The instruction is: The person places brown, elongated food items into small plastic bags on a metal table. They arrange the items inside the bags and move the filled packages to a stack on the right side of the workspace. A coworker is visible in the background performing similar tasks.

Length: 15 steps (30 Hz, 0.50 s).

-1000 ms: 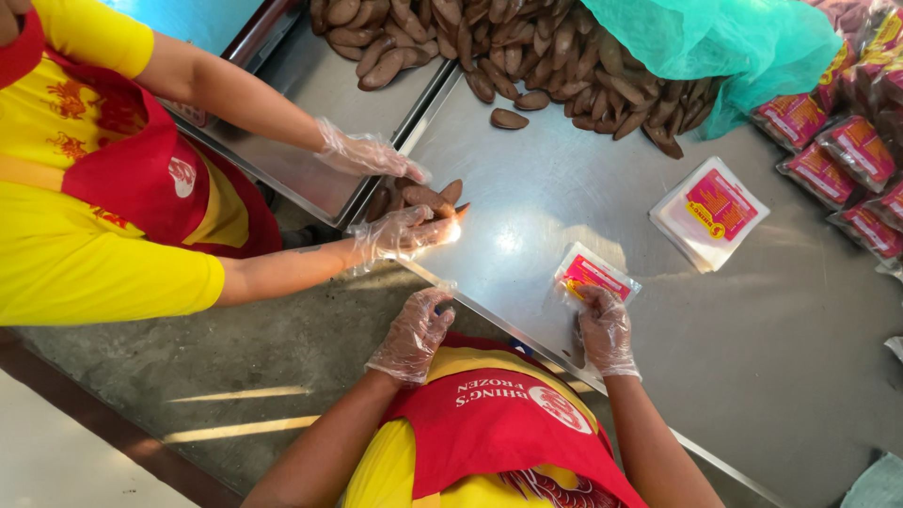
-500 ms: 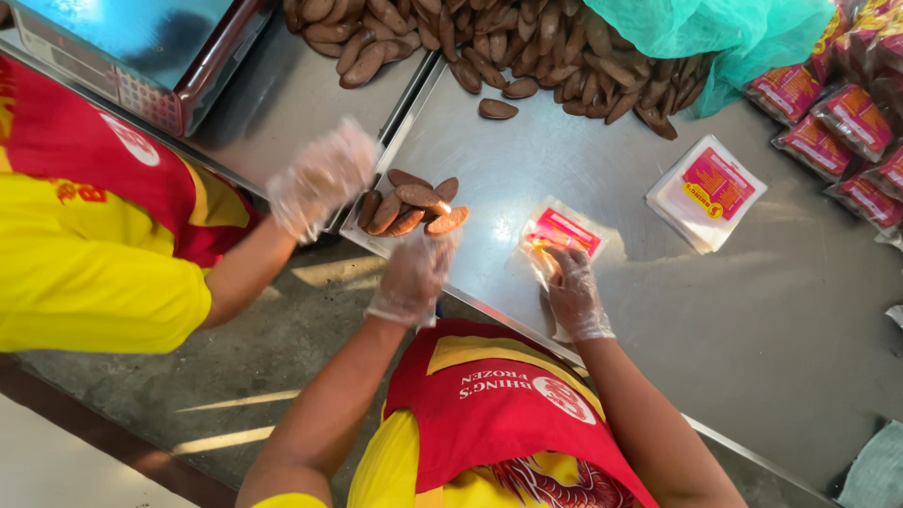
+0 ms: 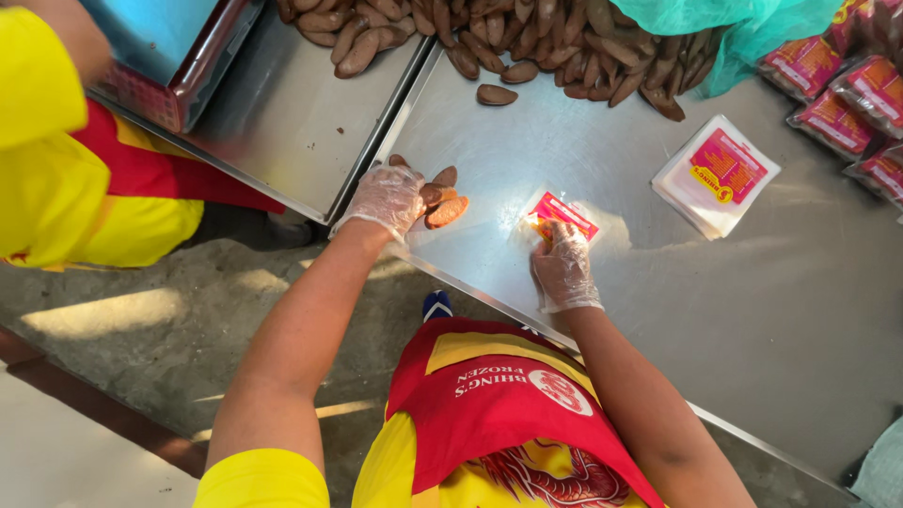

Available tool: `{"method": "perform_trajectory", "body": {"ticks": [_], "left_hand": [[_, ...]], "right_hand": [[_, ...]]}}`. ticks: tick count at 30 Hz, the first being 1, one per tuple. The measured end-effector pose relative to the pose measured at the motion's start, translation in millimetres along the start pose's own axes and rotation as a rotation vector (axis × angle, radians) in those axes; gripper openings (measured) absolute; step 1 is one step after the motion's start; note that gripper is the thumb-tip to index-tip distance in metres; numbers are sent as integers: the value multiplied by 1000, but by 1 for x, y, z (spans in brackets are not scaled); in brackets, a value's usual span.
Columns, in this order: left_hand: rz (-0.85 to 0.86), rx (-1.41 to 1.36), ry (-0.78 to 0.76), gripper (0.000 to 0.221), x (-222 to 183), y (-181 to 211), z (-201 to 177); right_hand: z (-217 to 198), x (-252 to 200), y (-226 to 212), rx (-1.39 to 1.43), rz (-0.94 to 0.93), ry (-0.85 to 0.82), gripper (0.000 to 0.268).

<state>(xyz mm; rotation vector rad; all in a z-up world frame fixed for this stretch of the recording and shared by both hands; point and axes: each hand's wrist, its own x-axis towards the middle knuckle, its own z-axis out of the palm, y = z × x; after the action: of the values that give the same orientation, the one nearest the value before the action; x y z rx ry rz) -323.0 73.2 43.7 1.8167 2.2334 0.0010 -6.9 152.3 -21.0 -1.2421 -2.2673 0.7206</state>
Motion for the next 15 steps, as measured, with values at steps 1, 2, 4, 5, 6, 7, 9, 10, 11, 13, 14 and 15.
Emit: {"method": "perform_trajectory", "body": {"ticks": [1, 2, 4, 5, 6, 7, 9, 10, 11, 13, 14, 15], "left_hand": [[-11, -28, 14, 24, -3, 3, -1], [-22, -56, 30, 25, -5, 7, -6], [-108, -82, -63, 36, -15, 20, -20], [-151, -94, -110, 42, -22, 28, -28], [-200, -277, -150, 51, -29, 39, -34], [-249, -459, -190, 60, -38, 51, -39], [-348, -807, -333, 66, -60, 78, -36], [-397, -971, -438, 63, -75, 94, -26], [-384, -1232, -428, 53, -86, 115, -11], [-366, -1608, -393, 43, -88, 148, 23], [-369, -1726, -375, 41, -85, 165, 40], [-370, -1844, -355, 39, -81, 179, 53]], "right_hand": [[2, -1, 2, -15, -8, 26, 29], [1, -1, 4, 46, 27, 19, 29], [-2, -1, 9, 169, 96, 7, 30], [-2, 1, 10, 156, 97, 6, 28], [-2, 3, 11, 142, 99, 3, 26], [-3, 5, 11, 128, 100, 1, 24], [-2, 8, 11, 113, 197, -36, 21], [-1, 8, 10, 105, 246, -57, 20], [-1, 6, 9, 127, 273, -63, 22], [-1, 6, 9, 173, 321, -72, 27], [-2, 3, 10, 225, 178, -9, 30], [-3, 0, 12, 276, 35, 52, 33]]}}
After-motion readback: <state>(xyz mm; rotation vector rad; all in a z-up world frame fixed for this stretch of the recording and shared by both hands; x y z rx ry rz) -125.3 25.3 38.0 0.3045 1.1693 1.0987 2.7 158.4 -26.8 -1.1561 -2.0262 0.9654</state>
